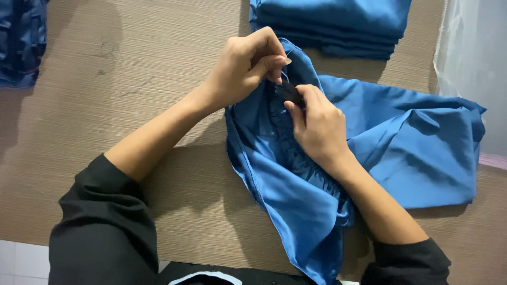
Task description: Trimming loose threads from a blue fabric garment using thread snips at a quality control station.
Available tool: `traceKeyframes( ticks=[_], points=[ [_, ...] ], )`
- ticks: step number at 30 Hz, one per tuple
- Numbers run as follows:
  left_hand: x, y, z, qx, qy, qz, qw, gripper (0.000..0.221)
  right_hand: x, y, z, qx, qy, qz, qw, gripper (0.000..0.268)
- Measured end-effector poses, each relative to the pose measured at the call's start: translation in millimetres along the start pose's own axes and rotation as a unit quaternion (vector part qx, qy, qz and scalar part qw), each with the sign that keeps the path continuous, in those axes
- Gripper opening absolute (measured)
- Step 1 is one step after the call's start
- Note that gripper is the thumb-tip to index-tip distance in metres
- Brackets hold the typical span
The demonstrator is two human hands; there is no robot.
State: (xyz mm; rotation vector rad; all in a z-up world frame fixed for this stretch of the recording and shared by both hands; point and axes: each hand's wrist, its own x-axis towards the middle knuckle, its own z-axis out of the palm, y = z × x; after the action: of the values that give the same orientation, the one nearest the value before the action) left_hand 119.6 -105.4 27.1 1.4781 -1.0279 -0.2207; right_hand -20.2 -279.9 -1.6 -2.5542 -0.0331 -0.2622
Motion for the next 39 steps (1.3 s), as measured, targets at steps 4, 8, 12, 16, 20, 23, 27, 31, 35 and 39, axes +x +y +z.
traceKeyframes(
  ticks=[4, 8, 12, 16, 20, 23, 27, 31, 35, 39],
  points=[
    [0.1, 1.7, 3.6, 0.015, 0.001, 0.003, 1.000, 0.011, -4.1, 3.1, 8.6, -0.111, 0.061, -0.075, 0.989, 0.020],
    [0.1, 7.2, 5.3, 0.015, -0.004, -0.004, 1.000, 0.010, -3.2, -0.1, 7.3, -0.134, 0.070, -0.081, 0.985, 0.016],
    [1.8, 13.6, 2.2, -0.034, 0.017, -0.019, 0.999, 0.013, -3.6, 1.9, 8.9, -0.159, 0.090, -0.112, 0.977, 0.016],
    [4.9, 24.3, -8.6, -0.038, 0.024, 0.017, 0.999, 0.010, -5.0, -1.3, 5.8, -0.138, 0.074, -0.123, 0.980, 0.023],
    [6.0, 38.4, -20.3, 0.082, 0.033, 0.048, 0.995, 0.013, -6.8, 0.1, 8.7, -0.144, 0.077, -0.120, 0.979, 0.024],
    [6.4, 38.4, -23.8, 0.154, 0.034, 0.088, 0.984, 0.013, -8.3, -0.9, 4.9, -0.111, 0.072, -0.115, 0.985, 0.032],
    [6.3, 46.1, -20.8, 0.273, 0.017, 0.192, 0.942, 0.014, -6.1, -11.9, -13.6, -0.006, 0.045, -0.101, 0.994, 0.035],
    [3.1, 51.6, -12.2, 0.221, -0.013, 0.144, 0.965, 0.012, 0.8, -26.5, -44.2, -0.042, 0.053, -0.088, 0.994, 0.035],
    [-0.2, 55.1, -10.7, 0.186, -0.026, 0.134, 0.973, 0.008, 16.8, -30.3, -54.8, -0.095, 0.037, -0.085, 0.991, 0.031],
    [0.8, 58.2, -13.2, 0.163, -0.032, 0.139, 0.976, 0.017, 40.9, -40.6, -49.9, -0.167, -0.023, -0.045, 0.985, 0.030]
  ],
)
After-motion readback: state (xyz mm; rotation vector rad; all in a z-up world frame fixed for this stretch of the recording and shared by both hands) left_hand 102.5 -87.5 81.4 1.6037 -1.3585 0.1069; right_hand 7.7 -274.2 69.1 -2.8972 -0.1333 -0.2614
